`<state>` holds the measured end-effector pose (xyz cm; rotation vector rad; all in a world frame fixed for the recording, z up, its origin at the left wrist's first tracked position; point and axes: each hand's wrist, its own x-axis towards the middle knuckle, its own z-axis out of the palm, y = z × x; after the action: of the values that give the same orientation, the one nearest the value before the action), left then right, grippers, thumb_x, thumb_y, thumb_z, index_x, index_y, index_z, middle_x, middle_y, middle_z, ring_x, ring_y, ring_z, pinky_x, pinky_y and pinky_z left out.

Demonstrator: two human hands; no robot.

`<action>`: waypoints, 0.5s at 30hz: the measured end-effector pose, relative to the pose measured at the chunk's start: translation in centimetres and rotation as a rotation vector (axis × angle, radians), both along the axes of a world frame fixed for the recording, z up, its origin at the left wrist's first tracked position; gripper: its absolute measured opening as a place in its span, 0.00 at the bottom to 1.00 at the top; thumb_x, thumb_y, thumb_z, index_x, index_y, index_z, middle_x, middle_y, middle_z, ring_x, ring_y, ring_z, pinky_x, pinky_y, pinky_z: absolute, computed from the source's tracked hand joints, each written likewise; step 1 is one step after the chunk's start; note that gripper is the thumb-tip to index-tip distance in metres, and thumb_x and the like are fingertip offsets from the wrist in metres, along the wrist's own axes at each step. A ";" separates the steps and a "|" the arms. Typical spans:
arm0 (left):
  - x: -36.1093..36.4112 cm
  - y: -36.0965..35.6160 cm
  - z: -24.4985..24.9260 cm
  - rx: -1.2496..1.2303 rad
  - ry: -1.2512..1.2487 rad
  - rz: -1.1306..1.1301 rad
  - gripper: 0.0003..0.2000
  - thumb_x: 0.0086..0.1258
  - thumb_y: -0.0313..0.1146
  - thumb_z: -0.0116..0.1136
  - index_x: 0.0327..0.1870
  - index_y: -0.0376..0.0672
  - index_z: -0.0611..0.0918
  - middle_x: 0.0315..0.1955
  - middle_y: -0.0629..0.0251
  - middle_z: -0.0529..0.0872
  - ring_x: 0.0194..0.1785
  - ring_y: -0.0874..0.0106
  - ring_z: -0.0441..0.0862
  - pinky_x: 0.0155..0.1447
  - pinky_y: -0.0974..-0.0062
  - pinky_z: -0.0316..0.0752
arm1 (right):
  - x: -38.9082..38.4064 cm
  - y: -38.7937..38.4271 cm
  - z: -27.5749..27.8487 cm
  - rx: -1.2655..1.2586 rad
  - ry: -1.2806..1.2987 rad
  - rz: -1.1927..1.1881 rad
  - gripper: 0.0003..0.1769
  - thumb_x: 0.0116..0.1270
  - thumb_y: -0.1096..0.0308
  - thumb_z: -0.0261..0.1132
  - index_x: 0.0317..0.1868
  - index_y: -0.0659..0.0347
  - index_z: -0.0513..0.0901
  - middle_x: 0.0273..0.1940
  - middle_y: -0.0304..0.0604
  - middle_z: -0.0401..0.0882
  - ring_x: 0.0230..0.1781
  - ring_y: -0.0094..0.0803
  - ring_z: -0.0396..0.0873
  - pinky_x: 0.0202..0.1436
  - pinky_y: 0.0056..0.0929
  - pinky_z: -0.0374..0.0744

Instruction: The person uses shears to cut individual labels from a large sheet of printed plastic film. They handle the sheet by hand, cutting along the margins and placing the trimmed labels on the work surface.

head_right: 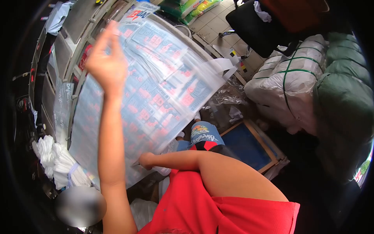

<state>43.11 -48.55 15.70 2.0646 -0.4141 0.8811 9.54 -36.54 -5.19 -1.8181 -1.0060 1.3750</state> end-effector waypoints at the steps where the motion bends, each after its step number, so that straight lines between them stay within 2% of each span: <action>1: -0.1 -0.4 -3.0 0.077 0.025 0.002 0.08 0.68 0.27 0.60 0.45 0.37 0.87 0.46 0.54 0.88 0.49 0.63 0.87 0.54 0.72 0.80 | -0.1 0.1 -0.2 0.018 -0.026 -0.004 0.15 0.50 0.74 0.68 0.40 0.60 0.88 0.43 0.50 0.87 0.47 0.45 0.85 0.45 0.41 0.83; 2: -0.4 -0.9 -6.2 0.153 0.049 0.005 0.08 0.67 0.26 0.59 0.42 0.37 0.87 0.47 0.51 0.87 0.51 0.57 0.86 0.55 0.69 0.80 | -0.5 0.4 -0.5 0.034 -0.051 -0.007 0.15 0.49 0.74 0.68 0.40 0.60 0.89 0.42 0.49 0.87 0.47 0.45 0.85 0.45 0.41 0.83; 3: -1.0 -1.3 -9.5 0.239 0.173 -0.015 0.09 0.67 0.28 0.60 0.45 0.37 0.87 0.50 0.50 0.86 0.54 0.54 0.83 0.59 0.66 0.78 | -2.1 1.9 -3.1 0.081 -0.037 -0.043 0.20 0.49 0.76 0.68 0.47 0.61 0.86 0.49 0.50 0.85 0.53 0.43 0.82 0.49 0.39 0.82; 4: -1.7 -1.5 -12.9 0.327 0.300 -0.027 0.11 0.66 0.29 0.61 0.47 0.37 0.86 0.52 0.48 0.84 0.58 0.52 0.81 0.63 0.64 0.76 | -1.7 1.2 -2.6 0.073 -0.041 -0.037 0.20 0.49 0.76 0.68 0.47 0.61 0.86 0.49 0.50 0.85 0.53 0.43 0.82 0.49 0.39 0.82; 6: -3.2 -2.1 -19.2 0.448 0.764 0.008 0.17 0.66 0.34 0.63 0.54 0.38 0.83 0.56 0.48 0.82 0.63 0.51 0.76 0.69 0.63 0.70 | -0.8 -0.5 -0.6 0.192 -0.130 -0.070 0.27 0.50 0.77 0.68 0.55 0.63 0.82 0.57 0.51 0.80 0.59 0.40 0.78 0.52 0.36 0.80; 8: -6.6 -1.5 -19.0 0.577 0.639 -0.126 0.21 0.65 0.36 0.64 0.58 0.37 0.80 0.58 0.47 0.80 0.63 0.49 0.75 0.69 0.64 0.69 | -1.0 -0.3 -0.5 0.243 -0.150 -0.063 0.25 0.52 0.75 0.68 0.54 0.61 0.82 0.57 0.51 0.80 0.58 0.38 0.78 0.52 0.35 0.80; 10: -9.3 -0.5 -15.7 0.468 0.502 -0.180 0.24 0.64 0.38 0.67 0.59 0.38 0.80 0.59 0.49 0.79 0.63 0.55 0.77 0.68 0.62 0.70 | -1.5 0.1 -2.0 0.267 -0.150 -0.066 0.23 0.53 0.73 0.68 0.53 0.59 0.82 0.56 0.50 0.80 0.57 0.37 0.78 0.52 0.34 0.80; 12: -13.8 2.4 -11.2 0.129 0.734 -0.256 0.24 0.64 0.38 0.68 0.58 0.37 0.80 0.58 0.48 0.80 0.61 0.55 0.78 0.66 0.64 0.72 | -1.6 0.3 -3.9 0.274 -0.156 -0.087 0.22 0.55 0.71 0.68 0.53 0.57 0.82 0.55 0.50 0.81 0.57 0.35 0.78 0.51 0.33 0.80; 13: -16.3 4.5 -8.3 0.012 0.829 -0.269 0.20 0.67 0.36 0.65 0.57 0.36 0.80 0.54 0.50 0.84 0.57 0.60 0.82 0.63 0.68 0.75 | -1.7 0.7 -5.2 0.279 -0.157 -0.104 0.21 0.56 0.70 0.68 0.52 0.56 0.82 0.55 0.49 0.81 0.56 0.34 0.78 0.51 0.33 0.80; 14: -19.0 6.9 -7.1 0.002 0.829 -0.200 0.20 0.67 0.36 0.65 0.57 0.36 0.80 0.54 0.50 0.84 0.57 0.60 0.82 0.63 0.68 0.75 | -1.4 1.0 -6.4 0.290 -0.156 -0.133 0.20 0.56 0.69 0.67 0.52 0.55 0.82 0.55 0.49 0.81 0.56 0.33 0.79 0.51 0.32 0.79; 15: -22.3 9.6 -6.2 -0.178 0.857 -0.163 0.17 0.68 0.35 0.64 0.54 0.36 0.81 0.48 0.53 0.86 0.52 0.64 0.84 0.59 0.69 0.77 | -2.5 2.2 -9.0 0.319 -0.142 -0.171 0.19 0.57 0.68 0.67 0.52 0.54 0.82 0.55 0.49 0.81 0.55 0.32 0.79 0.51 0.32 0.79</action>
<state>20.85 -38.96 9.51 1.9915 -0.0256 -0.1012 7.01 -34.39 -14.18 -1.7319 -1.0486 0.9351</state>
